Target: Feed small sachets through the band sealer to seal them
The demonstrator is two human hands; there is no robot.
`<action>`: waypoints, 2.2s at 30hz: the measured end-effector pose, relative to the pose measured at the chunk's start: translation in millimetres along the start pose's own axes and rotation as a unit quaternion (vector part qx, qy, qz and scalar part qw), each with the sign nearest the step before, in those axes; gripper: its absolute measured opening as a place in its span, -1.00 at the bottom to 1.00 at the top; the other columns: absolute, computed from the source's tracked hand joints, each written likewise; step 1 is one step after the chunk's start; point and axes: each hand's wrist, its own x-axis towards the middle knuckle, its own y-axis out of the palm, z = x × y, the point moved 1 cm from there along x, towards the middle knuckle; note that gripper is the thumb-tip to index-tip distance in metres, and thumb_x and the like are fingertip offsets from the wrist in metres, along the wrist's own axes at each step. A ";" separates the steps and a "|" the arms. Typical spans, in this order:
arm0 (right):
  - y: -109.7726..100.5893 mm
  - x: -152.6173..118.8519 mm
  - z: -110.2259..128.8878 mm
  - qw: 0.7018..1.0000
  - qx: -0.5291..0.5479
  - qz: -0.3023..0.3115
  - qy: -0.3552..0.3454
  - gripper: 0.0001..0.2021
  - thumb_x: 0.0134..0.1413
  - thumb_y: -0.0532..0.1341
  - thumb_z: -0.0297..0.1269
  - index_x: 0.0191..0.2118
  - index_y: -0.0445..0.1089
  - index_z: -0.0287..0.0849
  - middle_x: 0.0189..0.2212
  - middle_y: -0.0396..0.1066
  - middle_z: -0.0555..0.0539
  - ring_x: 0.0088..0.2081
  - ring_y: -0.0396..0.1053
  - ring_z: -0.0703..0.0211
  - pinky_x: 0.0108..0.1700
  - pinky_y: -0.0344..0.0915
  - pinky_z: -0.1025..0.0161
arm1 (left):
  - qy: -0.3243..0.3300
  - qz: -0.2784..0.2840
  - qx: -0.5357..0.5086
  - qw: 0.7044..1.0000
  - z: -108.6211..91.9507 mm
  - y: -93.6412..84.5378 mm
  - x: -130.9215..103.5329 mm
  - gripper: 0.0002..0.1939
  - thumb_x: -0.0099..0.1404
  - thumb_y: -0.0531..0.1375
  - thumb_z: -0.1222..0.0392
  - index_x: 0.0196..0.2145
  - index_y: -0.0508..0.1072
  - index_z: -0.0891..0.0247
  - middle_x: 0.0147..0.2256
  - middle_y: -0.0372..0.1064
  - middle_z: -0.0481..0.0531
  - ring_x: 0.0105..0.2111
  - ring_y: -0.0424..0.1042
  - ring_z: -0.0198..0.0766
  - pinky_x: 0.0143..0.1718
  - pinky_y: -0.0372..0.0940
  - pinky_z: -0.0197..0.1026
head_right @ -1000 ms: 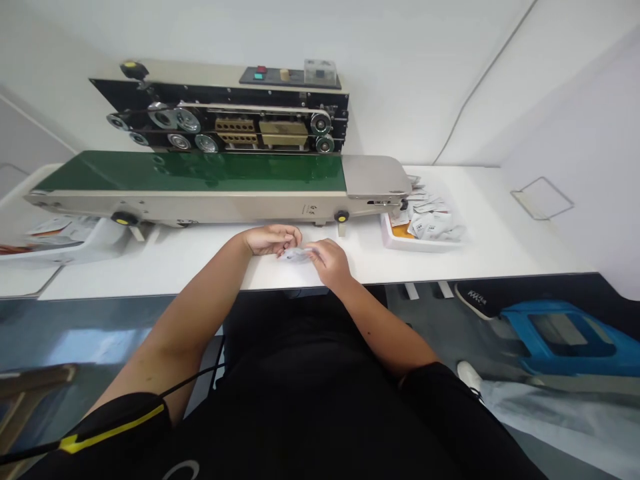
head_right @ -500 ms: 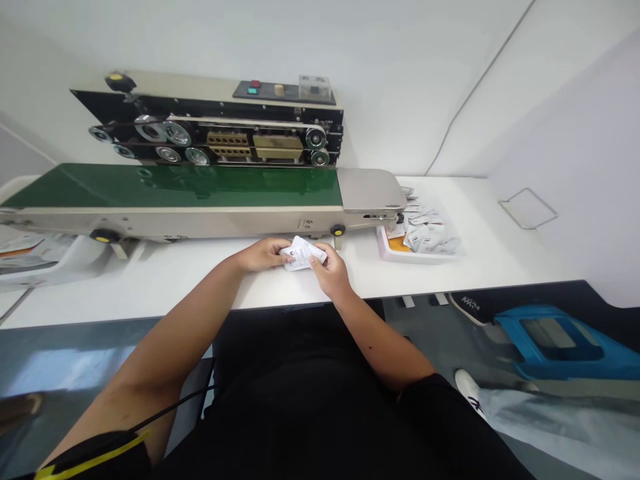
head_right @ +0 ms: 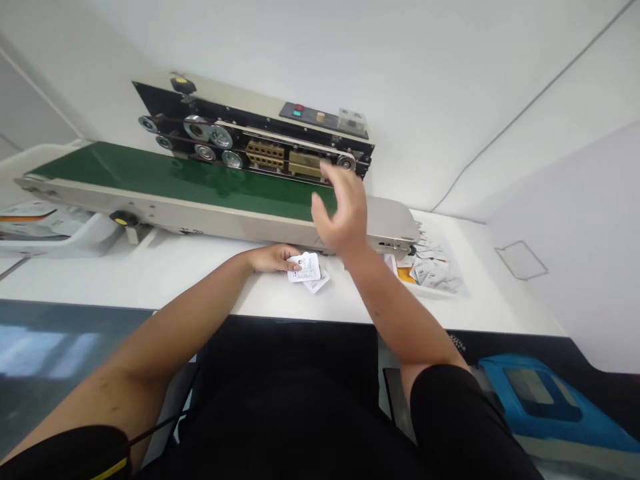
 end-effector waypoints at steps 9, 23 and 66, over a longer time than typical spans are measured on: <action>138.0 174.2 -90.4 0.963 -0.144 0.215 0.076 -0.27 0.39 -0.06 0.27 0.34 0.14 -0.28 0.28 0.24 -0.46 0.39 0.13 -0.43 0.39 0.04 -0.44 | 0.008 0.002 -0.027 1.000 3.6 -0.6 -4.2 -0.40 0.04 0.51 -0.24 -0.19 0.59 0.33 -0.26 0.60 0.11 -0.29 0.52 -0.21 -0.21 0.36 -0.19; 155.8 191.4 -93.3 0.941 -0.187 0.255 0.118 -0.28 0.38 -0.22 0.31 0.07 0.39 -0.19 0.12 0.45 -0.38 0.27 0.27 -0.42 0.30 0.04 -0.47 | 0.002 0.028 0.019 0.999 -0.6 0.1 0.2 -0.49 0.12 0.47 -0.18 -0.16 0.59 0.29 -0.22 0.60 0.10 -0.24 0.55 -0.17 -0.18 0.41 -0.17; 16.6 -180.0 5.3 0.909 0.143 0.143 0.364 -0.49 0.14 0.30 -0.21 0.24 0.42 0.09 0.09 0.47 -0.15 -0.38 0.40 0.14 -0.23 0.50 0.05 | -0.007 -0.046 0.057 0.997 -4.7 -5.3 -7.2 -0.41 0.29 0.36 -0.20 0.06 0.45 0.32 -0.24 0.48 0.08 -0.35 0.40 -0.30 -0.35 0.30 -0.32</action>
